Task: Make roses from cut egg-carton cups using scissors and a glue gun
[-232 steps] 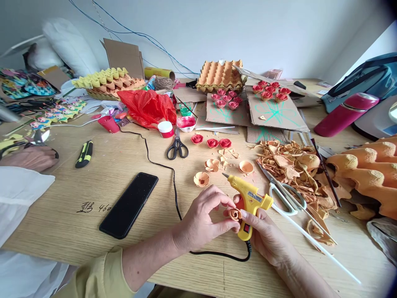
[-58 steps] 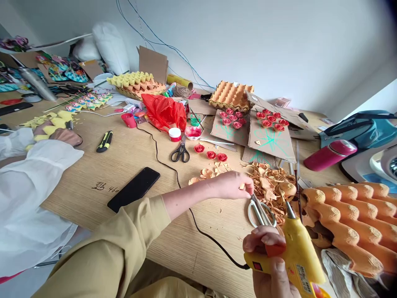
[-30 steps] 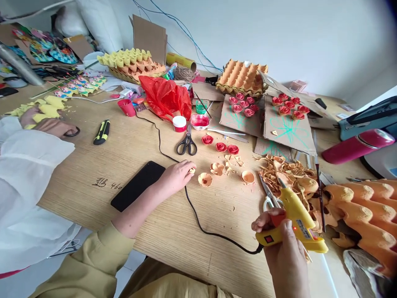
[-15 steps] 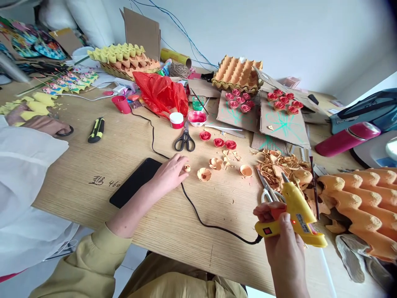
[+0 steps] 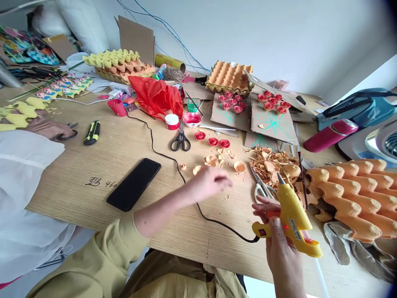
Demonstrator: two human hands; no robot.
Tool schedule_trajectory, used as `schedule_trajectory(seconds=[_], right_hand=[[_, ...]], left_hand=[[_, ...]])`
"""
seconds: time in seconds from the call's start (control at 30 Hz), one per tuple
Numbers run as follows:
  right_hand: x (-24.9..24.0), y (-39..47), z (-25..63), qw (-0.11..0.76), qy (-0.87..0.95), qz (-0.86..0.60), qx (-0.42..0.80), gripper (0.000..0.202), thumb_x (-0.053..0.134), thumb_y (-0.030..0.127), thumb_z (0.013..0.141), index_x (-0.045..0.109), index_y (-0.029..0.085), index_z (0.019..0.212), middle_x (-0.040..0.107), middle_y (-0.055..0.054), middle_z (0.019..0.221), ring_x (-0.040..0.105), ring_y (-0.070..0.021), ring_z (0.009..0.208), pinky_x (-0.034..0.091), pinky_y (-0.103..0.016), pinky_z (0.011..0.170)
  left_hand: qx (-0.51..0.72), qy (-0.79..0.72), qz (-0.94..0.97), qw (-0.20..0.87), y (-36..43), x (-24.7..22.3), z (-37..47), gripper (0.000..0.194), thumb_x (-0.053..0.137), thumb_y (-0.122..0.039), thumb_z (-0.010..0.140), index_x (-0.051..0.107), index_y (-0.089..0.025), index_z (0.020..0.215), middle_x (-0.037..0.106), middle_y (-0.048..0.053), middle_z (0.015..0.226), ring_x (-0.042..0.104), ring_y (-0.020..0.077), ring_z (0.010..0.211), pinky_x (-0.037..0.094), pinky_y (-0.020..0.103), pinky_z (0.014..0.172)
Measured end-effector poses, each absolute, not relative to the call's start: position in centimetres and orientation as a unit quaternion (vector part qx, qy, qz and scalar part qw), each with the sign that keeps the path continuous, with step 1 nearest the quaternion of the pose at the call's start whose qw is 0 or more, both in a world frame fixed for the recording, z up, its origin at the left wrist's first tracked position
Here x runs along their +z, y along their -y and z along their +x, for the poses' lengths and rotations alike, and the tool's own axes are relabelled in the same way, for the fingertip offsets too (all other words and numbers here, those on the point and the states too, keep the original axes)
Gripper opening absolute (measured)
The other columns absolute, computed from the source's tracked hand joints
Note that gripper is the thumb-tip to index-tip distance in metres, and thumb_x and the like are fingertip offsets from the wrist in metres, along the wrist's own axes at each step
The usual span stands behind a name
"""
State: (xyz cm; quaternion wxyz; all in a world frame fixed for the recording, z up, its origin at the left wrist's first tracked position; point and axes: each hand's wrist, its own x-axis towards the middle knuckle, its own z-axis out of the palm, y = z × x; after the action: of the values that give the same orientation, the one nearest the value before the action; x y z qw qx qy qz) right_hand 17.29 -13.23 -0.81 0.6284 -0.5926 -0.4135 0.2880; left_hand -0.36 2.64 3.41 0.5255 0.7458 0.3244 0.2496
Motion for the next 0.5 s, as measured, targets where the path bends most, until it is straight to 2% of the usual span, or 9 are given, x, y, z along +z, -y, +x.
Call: schedule_trajectory(seconds=[0.1,0.2,0.23,0.3,0.33,0.4,0.43,0.5], right_hand=[[-0.9,13.5,17.1,0.651,0.395,-0.594,0.260,0.023,0.058,0.043,0.095,0.066,0.025,0.106,0.064,-0.011,0.120,0.058,-0.0275,0.116,0.054,-0.042,0.083],[-1.1,13.7,16.5,0.662,0.385,-0.576,0.284,0.022,0.058,0.044,0.094,0.066,0.024,0.101,0.065,-0.010,0.115,0.061,-0.0272,0.111,0.054,-0.044,0.084],[-1.1,13.8,16.3,0.664,0.384,-0.568,0.299,0.022,0.058,0.044,0.094,0.066,0.024,0.100,0.066,-0.010,0.113,0.063,-0.0259,0.105,0.054,-0.043,0.082],[-1.3,14.0,16.1,0.659,0.387,-0.556,0.327,0.024,0.059,0.045,0.094,0.066,0.024,0.100,0.067,-0.010,0.107,0.065,-0.0223,0.090,0.054,-0.039,0.074],[-1.4,14.1,16.1,0.654,0.392,-0.551,0.340,0.025,0.059,0.046,0.094,0.066,0.023,0.100,0.067,-0.010,0.104,0.064,-0.0206,0.084,0.053,-0.036,0.069],[-1.8,14.2,16.1,0.642,0.399,-0.541,0.370,0.027,0.059,0.049,0.094,0.065,0.023,0.098,0.067,-0.009,0.095,0.060,-0.0175,0.073,0.048,-0.031,0.059],[-1.9,14.2,16.1,0.636,0.396,-0.536,0.389,0.027,0.059,0.050,0.094,0.064,0.023,0.098,0.066,-0.007,0.091,0.057,-0.0160,0.068,0.044,-0.029,0.055],[-2.3,14.1,16.0,0.628,0.382,-0.527,0.426,0.028,0.057,0.051,0.095,0.062,0.024,0.101,0.064,-0.004,0.081,0.050,-0.0127,0.058,0.037,-0.026,0.048]], left_hand=[[0.388,-0.339,0.719,0.466,-6.7,5.9,-1.0,0.012,0.064,-0.019,0.091,0.072,-0.014,0.083,0.064,-0.002,0.065,0.056,0.0081,0.058,0.041,0.019,0.056],[0.450,-0.305,0.735,0.405,-8.3,8.2,-0.1,0.017,0.064,-0.023,0.093,0.068,-0.014,0.079,0.066,-0.001,0.067,0.059,0.0089,0.062,0.045,0.020,0.061],[0.424,-0.280,0.762,0.402,-8.2,8.6,0.3,0.018,0.063,-0.024,0.094,0.069,-0.014,0.080,0.068,0.000,0.070,0.061,0.0095,0.063,0.047,0.021,0.063],[0.334,-0.224,0.835,0.375,-7.6,8.5,0.7,0.007,0.068,-0.023,0.091,0.071,-0.017,0.092,0.074,0.002,0.090,0.068,0.0133,0.083,0.051,0.025,0.076],[0.306,-0.228,0.862,0.335,-7.2,8.1,0.5,0.013,0.072,-0.022,0.087,0.071,-0.018,0.100,0.074,0.004,0.103,0.068,0.0163,0.096,0.052,0.029,0.086],[0.297,-0.299,0.869,0.259,-6.7,6.6,-0.5,0.006,0.066,-0.020,0.092,0.071,-0.018,0.090,0.074,0.005,0.100,0.067,0.0190,0.098,0.051,0.035,0.092],[0.285,-0.342,0.866,0.226,-6.5,5.7,-1.3,0.012,0.062,-0.021,0.094,0.070,-0.017,0.085,0.073,0.006,0.095,0.067,0.0198,0.094,0.051,0.037,0.091],[0.245,-0.397,0.867,0.174,-6.2,3.6,-2.8,0.007,0.066,-0.023,0.091,0.068,-0.017,0.094,0.072,0.008,0.103,0.067,0.0235,0.100,0.051,0.040,0.092]])
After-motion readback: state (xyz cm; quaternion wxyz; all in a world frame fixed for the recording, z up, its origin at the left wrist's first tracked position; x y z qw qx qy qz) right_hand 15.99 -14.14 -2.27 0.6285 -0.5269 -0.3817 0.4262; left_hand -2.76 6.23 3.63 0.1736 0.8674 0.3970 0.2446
